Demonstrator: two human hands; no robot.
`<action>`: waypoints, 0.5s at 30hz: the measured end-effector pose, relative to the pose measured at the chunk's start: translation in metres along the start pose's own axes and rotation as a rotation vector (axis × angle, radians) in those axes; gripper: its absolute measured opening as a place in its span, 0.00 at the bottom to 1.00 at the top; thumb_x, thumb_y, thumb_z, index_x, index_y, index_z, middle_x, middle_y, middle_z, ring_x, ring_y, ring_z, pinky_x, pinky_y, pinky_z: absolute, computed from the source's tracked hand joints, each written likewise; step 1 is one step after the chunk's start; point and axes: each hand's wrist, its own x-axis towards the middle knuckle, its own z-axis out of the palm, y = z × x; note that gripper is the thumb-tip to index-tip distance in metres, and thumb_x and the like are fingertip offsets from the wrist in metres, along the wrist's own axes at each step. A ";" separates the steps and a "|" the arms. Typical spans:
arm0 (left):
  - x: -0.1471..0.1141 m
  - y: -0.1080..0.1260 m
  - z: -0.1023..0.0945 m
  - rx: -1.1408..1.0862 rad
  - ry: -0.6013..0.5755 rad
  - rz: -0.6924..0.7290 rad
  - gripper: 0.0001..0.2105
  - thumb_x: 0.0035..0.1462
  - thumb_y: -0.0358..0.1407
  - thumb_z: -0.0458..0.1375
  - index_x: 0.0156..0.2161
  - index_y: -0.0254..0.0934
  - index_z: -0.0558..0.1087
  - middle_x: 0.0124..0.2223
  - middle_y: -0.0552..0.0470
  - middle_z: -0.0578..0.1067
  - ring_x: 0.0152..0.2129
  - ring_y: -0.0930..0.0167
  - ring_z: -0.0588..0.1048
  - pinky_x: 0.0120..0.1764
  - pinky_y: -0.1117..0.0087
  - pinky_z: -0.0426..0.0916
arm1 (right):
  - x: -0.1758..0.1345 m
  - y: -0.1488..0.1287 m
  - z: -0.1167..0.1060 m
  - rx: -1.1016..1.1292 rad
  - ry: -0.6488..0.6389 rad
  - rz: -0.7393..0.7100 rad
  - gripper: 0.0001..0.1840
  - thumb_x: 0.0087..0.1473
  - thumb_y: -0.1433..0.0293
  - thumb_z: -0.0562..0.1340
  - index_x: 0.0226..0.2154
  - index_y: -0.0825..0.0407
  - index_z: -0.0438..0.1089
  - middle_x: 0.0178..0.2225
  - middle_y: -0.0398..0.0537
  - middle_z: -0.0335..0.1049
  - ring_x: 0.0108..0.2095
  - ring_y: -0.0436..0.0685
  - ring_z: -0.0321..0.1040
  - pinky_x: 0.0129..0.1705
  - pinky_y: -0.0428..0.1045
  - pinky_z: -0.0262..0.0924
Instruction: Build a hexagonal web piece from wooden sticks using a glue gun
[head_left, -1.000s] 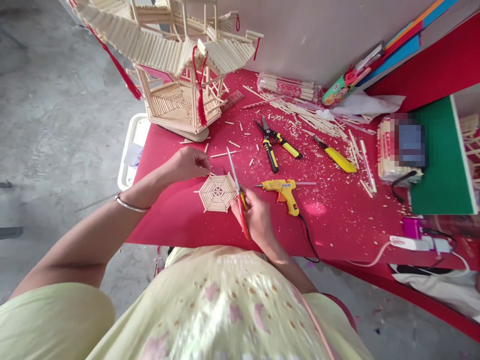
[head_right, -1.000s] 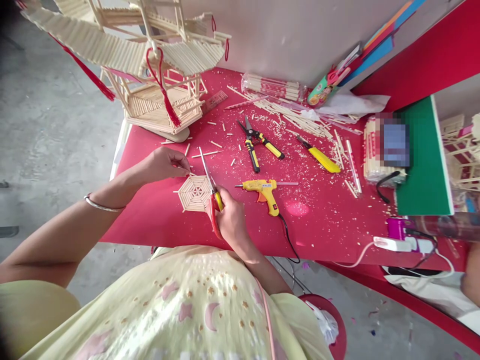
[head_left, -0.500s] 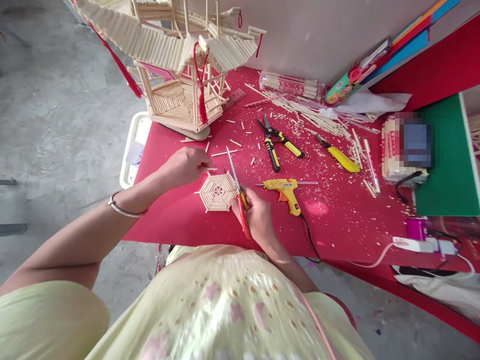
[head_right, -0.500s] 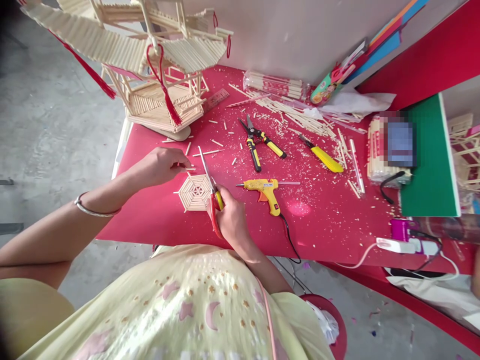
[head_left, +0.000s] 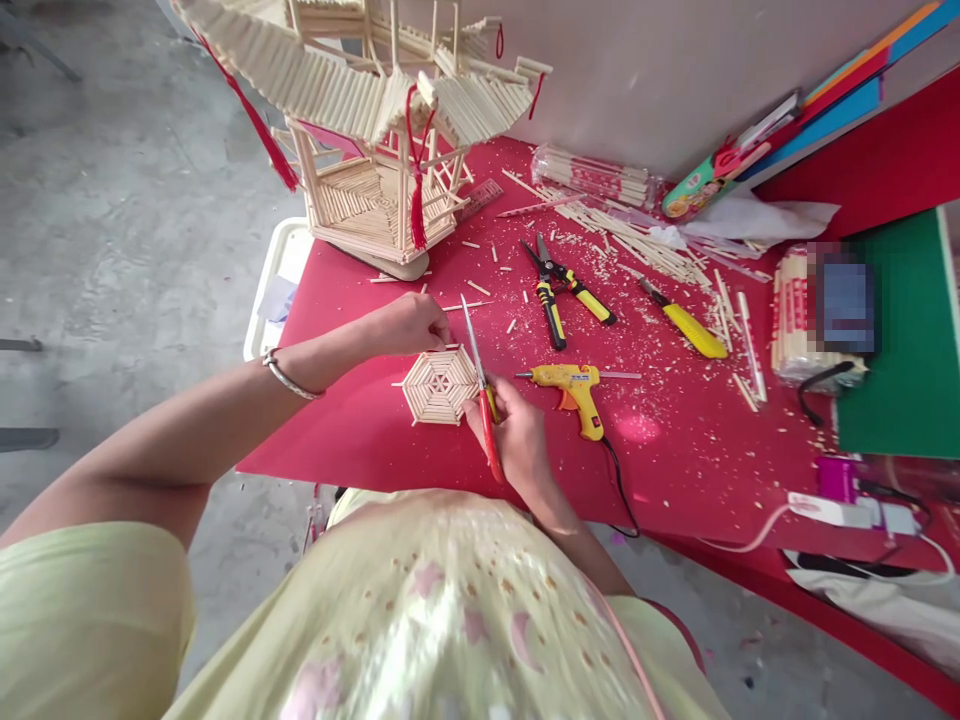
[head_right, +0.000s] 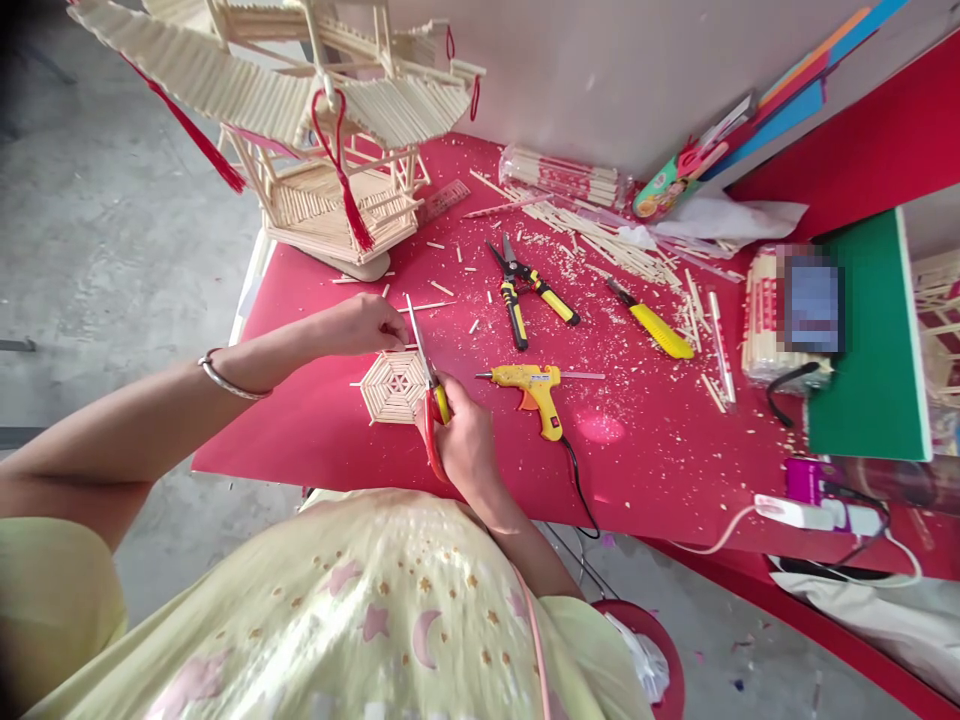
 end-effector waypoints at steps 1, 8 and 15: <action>-0.001 0.000 0.000 -0.017 -0.006 -0.013 0.08 0.46 0.29 0.60 0.29 0.36 0.82 0.25 0.56 0.80 0.25 0.73 0.75 0.29 0.75 0.63 | 0.000 0.000 0.000 -0.002 -0.002 0.001 0.23 0.58 0.62 0.64 0.55 0.50 0.72 0.30 0.44 0.77 0.31 0.55 0.74 0.35 0.46 0.66; 0.000 -0.003 0.004 -0.102 0.025 -0.045 0.07 0.46 0.30 0.61 0.29 0.37 0.82 0.24 0.57 0.80 0.24 0.73 0.76 0.28 0.76 0.65 | 0.001 -0.001 -0.001 0.002 -0.009 0.003 0.23 0.58 0.61 0.65 0.55 0.50 0.72 0.30 0.44 0.77 0.31 0.56 0.74 0.35 0.47 0.68; 0.001 -0.006 0.007 -0.132 0.056 0.004 0.07 0.44 0.31 0.63 0.29 0.37 0.83 0.24 0.56 0.80 0.25 0.72 0.77 0.27 0.76 0.65 | 0.000 0.000 0.000 0.001 -0.008 0.008 0.24 0.58 0.62 0.65 0.56 0.49 0.72 0.33 0.45 0.78 0.32 0.55 0.74 0.35 0.47 0.67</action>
